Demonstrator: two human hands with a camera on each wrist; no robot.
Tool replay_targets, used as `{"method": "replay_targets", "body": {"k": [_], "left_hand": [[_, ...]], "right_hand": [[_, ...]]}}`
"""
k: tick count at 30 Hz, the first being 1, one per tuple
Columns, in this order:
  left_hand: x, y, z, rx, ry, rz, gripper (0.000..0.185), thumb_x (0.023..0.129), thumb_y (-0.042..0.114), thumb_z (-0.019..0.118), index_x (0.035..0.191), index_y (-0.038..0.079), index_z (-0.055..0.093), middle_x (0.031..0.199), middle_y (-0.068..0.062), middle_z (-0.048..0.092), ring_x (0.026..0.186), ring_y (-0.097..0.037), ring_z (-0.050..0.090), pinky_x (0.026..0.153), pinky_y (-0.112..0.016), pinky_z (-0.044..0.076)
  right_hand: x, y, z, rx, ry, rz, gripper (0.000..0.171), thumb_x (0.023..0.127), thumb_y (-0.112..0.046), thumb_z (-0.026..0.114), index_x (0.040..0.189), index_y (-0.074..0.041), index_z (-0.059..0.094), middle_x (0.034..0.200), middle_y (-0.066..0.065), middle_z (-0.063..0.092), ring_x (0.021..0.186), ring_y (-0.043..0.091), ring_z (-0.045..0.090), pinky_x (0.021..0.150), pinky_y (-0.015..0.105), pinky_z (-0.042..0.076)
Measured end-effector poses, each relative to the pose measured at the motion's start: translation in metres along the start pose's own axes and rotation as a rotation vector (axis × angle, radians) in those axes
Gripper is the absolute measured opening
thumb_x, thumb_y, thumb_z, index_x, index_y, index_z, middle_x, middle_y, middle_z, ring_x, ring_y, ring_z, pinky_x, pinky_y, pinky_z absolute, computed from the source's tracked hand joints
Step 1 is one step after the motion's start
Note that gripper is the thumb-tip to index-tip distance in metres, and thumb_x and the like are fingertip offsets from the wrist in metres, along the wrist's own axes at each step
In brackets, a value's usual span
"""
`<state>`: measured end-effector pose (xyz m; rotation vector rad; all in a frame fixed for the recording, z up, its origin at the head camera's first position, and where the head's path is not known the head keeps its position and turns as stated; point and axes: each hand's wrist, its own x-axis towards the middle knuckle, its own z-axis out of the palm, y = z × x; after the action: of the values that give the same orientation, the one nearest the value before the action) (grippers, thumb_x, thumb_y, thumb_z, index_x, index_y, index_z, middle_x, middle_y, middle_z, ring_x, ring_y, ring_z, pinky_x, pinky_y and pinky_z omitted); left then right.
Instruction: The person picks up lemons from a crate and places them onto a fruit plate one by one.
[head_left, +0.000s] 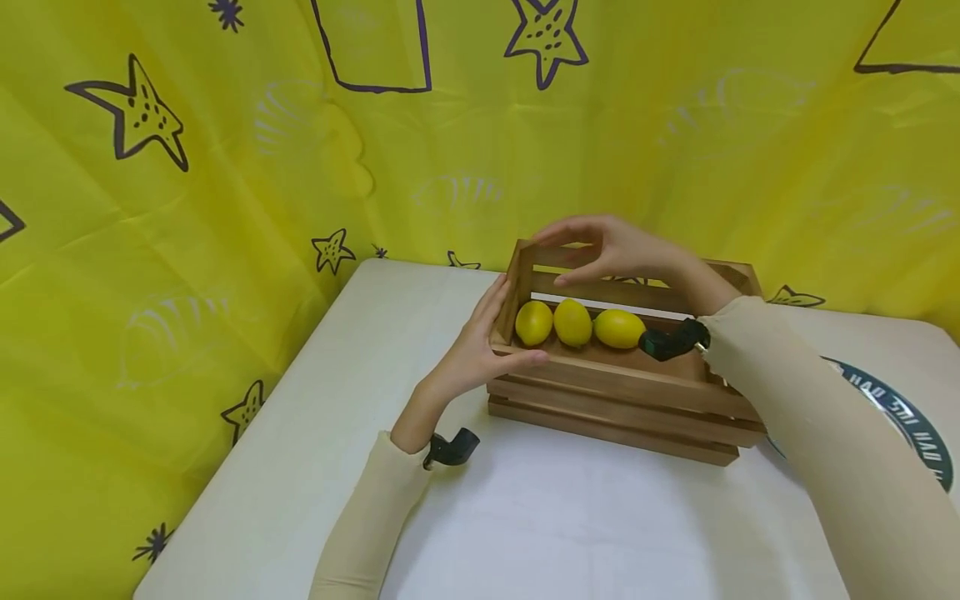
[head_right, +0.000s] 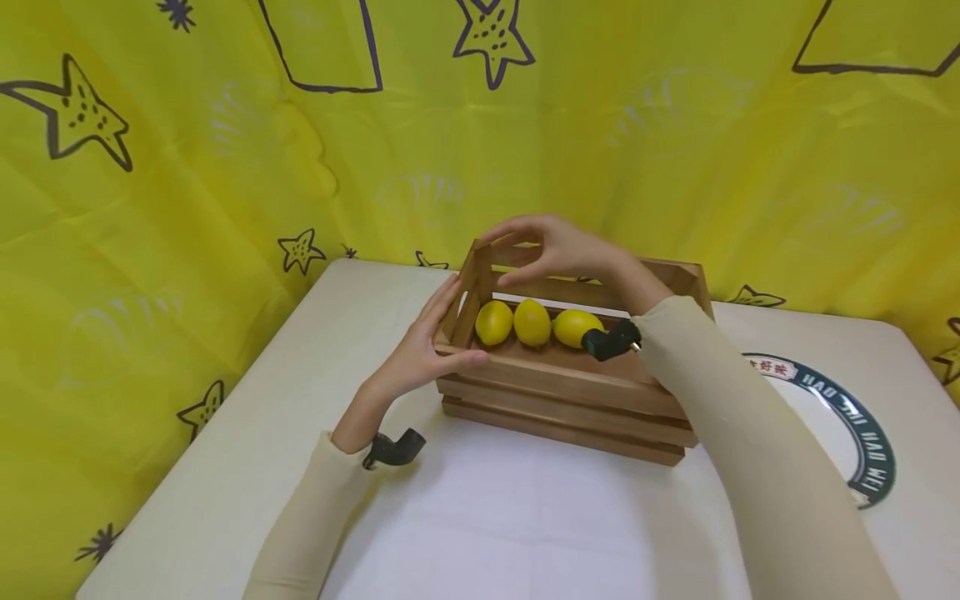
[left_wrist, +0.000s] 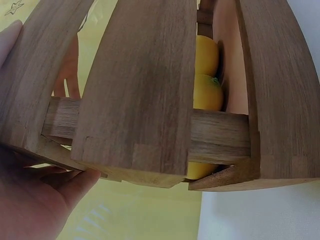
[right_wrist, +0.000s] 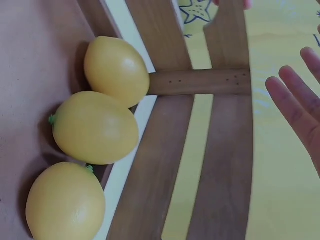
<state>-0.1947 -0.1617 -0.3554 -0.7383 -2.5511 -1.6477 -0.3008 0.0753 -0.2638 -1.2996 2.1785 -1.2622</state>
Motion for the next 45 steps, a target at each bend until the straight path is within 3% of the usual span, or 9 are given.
{"method": "replay_targets", "body": {"k": [6, 11, 14, 21, 27, 34, 39, 42, 45], "left_hand": [[0.001, 0.002, 0.000, 0.001, -0.016, 0.001, 0.118, 0.070, 0.074, 0.067, 0.159, 0.023, 0.008, 0.164, 0.007, -0.002, 0.150, -0.025, 0.007, 0.113, -0.063, 0.018], [-0.001, 0.002, -0.001, 0.004, -0.005, -0.008, 0.121, 0.064, 0.081, 0.063, 0.158, 0.026, 0.010, 0.163, 0.008, -0.001, 0.150, -0.026, 0.008, 0.113, -0.063, 0.019], [-0.002, 0.002, -0.001, -0.003, -0.004, -0.013, 0.123, 0.064, 0.082, 0.063, 0.158, 0.025, 0.010, 0.163, 0.007, 0.000, 0.150, -0.026, 0.008, 0.113, -0.063, 0.018], [-0.005, 0.002, 0.001, 0.012, -0.010, -0.034, 0.124, 0.065, 0.081, 0.065, 0.158, 0.021, 0.009, 0.164, 0.006, -0.001, 0.150, -0.027, 0.008, 0.112, -0.064, 0.019], [-0.003, 0.002, 0.000, 0.019, -0.003, -0.039, 0.126, 0.065, 0.082, 0.064, 0.158, 0.018, 0.009, 0.164, 0.004, -0.001, 0.150, -0.026, 0.008, 0.112, -0.063, 0.020], [-0.002, 0.002, 0.001, 0.033, 0.006, -0.043, 0.125, 0.066, 0.080, 0.066, 0.158, 0.018, 0.009, 0.164, 0.008, 0.000, 0.150, -0.026, 0.009, 0.112, -0.062, 0.021], [-0.003, 0.001, 0.001, 0.036, 0.007, -0.034, 0.122, 0.068, 0.078, 0.066, 0.158, 0.018, 0.010, 0.163, 0.012, 0.001, 0.150, -0.023, 0.008, 0.113, -0.062, 0.021], [-0.002, 0.001, 0.002, 0.037, 0.007, -0.028, 0.123, 0.067, 0.080, 0.065, 0.158, 0.019, 0.010, 0.163, 0.012, 0.000, 0.150, -0.024, 0.008, 0.113, -0.063, 0.021], [-0.001, 0.000, 0.002, 0.038, 0.009, -0.024, 0.123, 0.067, 0.081, 0.064, 0.158, 0.019, 0.010, 0.163, 0.012, 0.000, 0.150, -0.023, 0.008, 0.113, -0.063, 0.020]], "right_hand": [[0.012, 0.008, 0.002, 0.067, -0.096, 0.011, 0.055, 0.086, -0.001, 0.073, 0.133, 0.011, 0.049, 0.138, 0.027, 0.049, 0.126, 0.037, 0.052, 0.102, 0.039, 0.046], [0.026, 0.012, 0.005, 0.012, -0.152, 0.080, 0.039, 0.086, -0.009, 0.075, 0.120, 0.005, 0.062, 0.120, 0.020, 0.064, 0.110, 0.030, 0.063, 0.090, 0.031, 0.054], [0.031, 0.019, 0.008, 0.003, -0.153, 0.111, 0.033, 0.086, -0.005, 0.074, 0.114, 0.008, 0.063, 0.113, 0.022, 0.066, 0.105, 0.035, 0.064, 0.084, 0.029, 0.054], [0.027, 0.038, 0.024, 0.058, -0.124, 0.254, 0.037, 0.088, -0.010, 0.073, 0.120, 0.004, 0.061, 0.127, 0.019, 0.060, 0.119, 0.038, 0.055, 0.098, 0.035, 0.049], [0.030, 0.048, 0.032, 0.020, -0.138, 0.190, 0.036, 0.088, -0.003, 0.071, 0.120, 0.007, 0.061, 0.124, 0.025, 0.060, 0.116, 0.041, 0.055, 0.100, 0.043, 0.047], [0.028, 0.066, 0.036, -0.100, -0.194, 0.213, 0.040, 0.087, 0.002, 0.070, 0.123, 0.011, 0.056, 0.135, 0.026, 0.051, 0.136, 0.044, 0.038, 0.112, 0.054, 0.030], [0.025, 0.071, 0.041, -0.186, -0.263, 0.226, 0.050, 0.089, -0.013, 0.071, 0.131, 0.008, 0.052, 0.138, 0.027, 0.045, 0.130, 0.045, 0.040, 0.108, 0.057, 0.035], [0.022, 0.076, 0.040, -0.254, -0.294, 0.164, 0.055, 0.090, -0.025, 0.072, 0.132, 0.005, 0.053, 0.135, 0.025, 0.048, 0.122, 0.041, 0.046, 0.103, 0.053, 0.042], [0.022, 0.077, 0.039, -0.308, -0.318, 0.133, 0.053, 0.089, -0.024, 0.072, 0.131, 0.003, 0.055, 0.131, 0.024, 0.049, 0.116, 0.037, 0.047, 0.099, 0.051, 0.044]]}}
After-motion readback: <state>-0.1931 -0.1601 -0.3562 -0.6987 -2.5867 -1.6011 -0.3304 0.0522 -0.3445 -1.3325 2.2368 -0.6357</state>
